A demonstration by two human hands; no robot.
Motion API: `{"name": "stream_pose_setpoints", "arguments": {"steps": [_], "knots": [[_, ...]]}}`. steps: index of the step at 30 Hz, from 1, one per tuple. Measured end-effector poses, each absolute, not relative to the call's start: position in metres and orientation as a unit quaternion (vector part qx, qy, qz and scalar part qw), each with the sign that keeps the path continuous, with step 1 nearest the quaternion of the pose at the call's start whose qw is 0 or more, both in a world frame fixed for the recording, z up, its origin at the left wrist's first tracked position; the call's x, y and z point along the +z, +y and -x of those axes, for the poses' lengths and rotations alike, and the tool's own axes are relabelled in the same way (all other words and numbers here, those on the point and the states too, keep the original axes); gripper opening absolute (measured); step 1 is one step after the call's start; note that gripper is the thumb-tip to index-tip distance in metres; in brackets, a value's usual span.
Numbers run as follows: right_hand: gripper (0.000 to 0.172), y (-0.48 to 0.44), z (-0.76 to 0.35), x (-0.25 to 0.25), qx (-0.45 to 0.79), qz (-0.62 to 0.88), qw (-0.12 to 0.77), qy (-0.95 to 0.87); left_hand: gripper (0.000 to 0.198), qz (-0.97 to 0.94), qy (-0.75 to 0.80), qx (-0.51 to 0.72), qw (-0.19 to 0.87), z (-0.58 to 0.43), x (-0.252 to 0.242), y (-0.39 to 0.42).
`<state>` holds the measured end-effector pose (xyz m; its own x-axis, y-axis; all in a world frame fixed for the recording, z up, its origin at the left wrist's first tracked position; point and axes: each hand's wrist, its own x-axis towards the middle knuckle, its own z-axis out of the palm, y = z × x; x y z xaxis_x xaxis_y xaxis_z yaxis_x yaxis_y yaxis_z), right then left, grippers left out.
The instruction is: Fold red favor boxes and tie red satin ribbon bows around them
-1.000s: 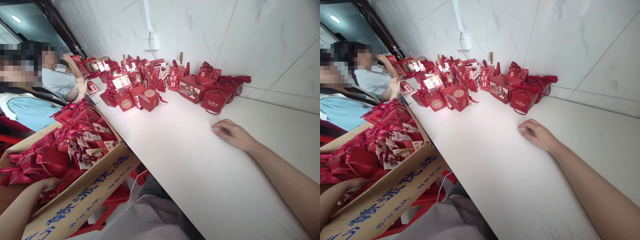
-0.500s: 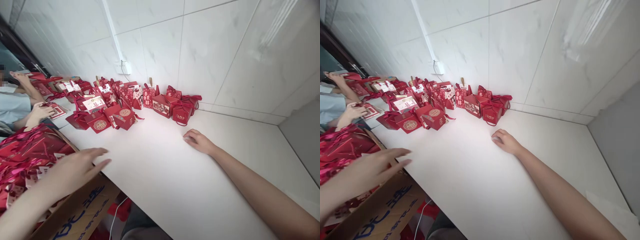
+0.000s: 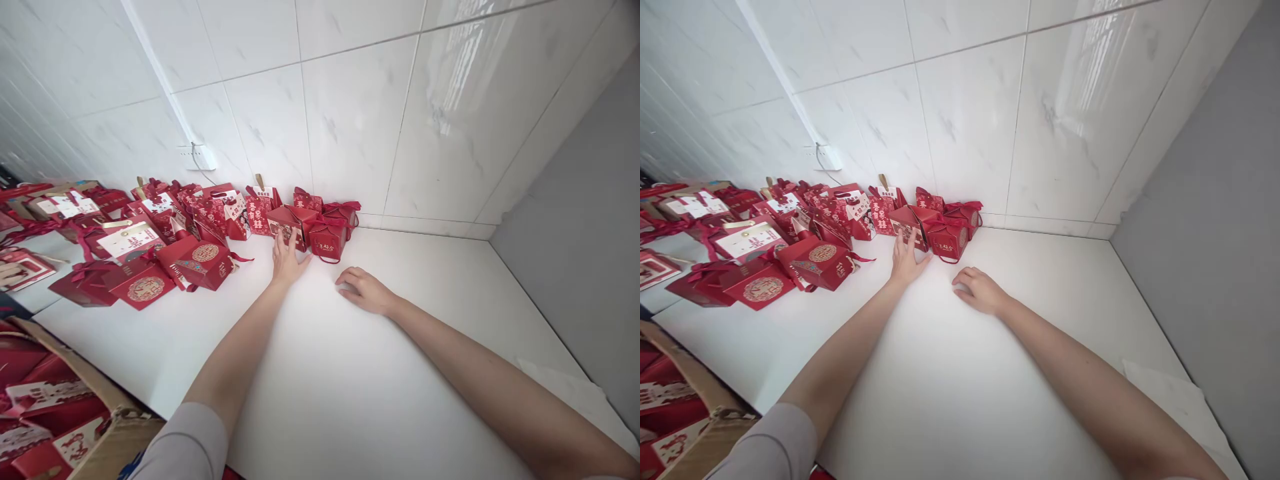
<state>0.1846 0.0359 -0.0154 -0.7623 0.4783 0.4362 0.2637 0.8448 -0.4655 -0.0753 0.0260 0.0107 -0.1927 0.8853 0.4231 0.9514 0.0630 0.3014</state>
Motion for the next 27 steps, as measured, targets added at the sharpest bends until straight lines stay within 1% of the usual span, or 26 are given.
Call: {"name": "stream_pose_setpoints", "arguments": {"steps": [3, 4, 7, 11, 13, 16, 17, 18, 19, 23, 27], "knots": [[0.019, 0.037, -0.185, -0.014, 0.199, 0.200, 0.279, -0.918, 0.060, 0.681, -0.657, -0.285, 0.150, 0.073, 0.013, 0.040], [0.019, 0.037, -0.185, -0.014, 0.202, 0.199, 0.279, -0.917, 0.057, 0.690, -0.644, -0.286, 0.163, 0.073, 0.014, 0.041], [0.019, 0.037, -0.185, -0.015, 0.214, 0.199, 0.281, -0.914, 0.061, 0.676, -0.650, -0.294, 0.181, 0.077, 0.015, 0.042], [0.020, 0.037, -0.185, -0.016, 0.227, 0.202, 0.283, -0.910, 0.052, 0.627, -0.692, -0.312, 0.176, 0.085, 0.013, 0.046], [0.020, 0.037, -0.185, -0.016, 0.227, 0.203, 0.284, -0.909, 0.060, 0.596, -0.703, -0.342, 0.183, 0.092, 0.013, 0.050], [0.020, 0.037, -0.186, -0.016, 0.224, 0.205, 0.281, -0.910, 0.082, 0.601, -0.693, -0.348, 0.193, 0.107, 0.018, 0.053], [0.020, 0.037, -0.186, -0.015, 0.224, 0.206, 0.279, -0.911, 0.085, 0.615, -0.687, -0.338, 0.189, 0.112, 0.021, 0.054], [0.020, 0.037, -0.187, -0.015, 0.224, 0.208, 0.277, -0.911, 0.083, 0.630, -0.680, -0.325, 0.186, 0.118, 0.024, 0.055], [0.020, 0.036, -0.187, -0.015, 0.223, 0.210, 0.277, -0.911, 0.078, 0.640, -0.674, -0.316, 0.188, 0.124, 0.026, 0.055], [0.020, 0.036, -0.189, -0.014, 0.220, 0.211, 0.277, -0.911, 0.041, 0.606, -0.689, -0.324, 0.233, 0.142, 0.030, 0.051], [0.021, 0.038, -0.189, -0.014, 0.227, 0.208, 0.272, -0.912, 0.018, 0.579, -0.723, -0.329, 0.182, 0.149, 0.024, 0.044]]}}
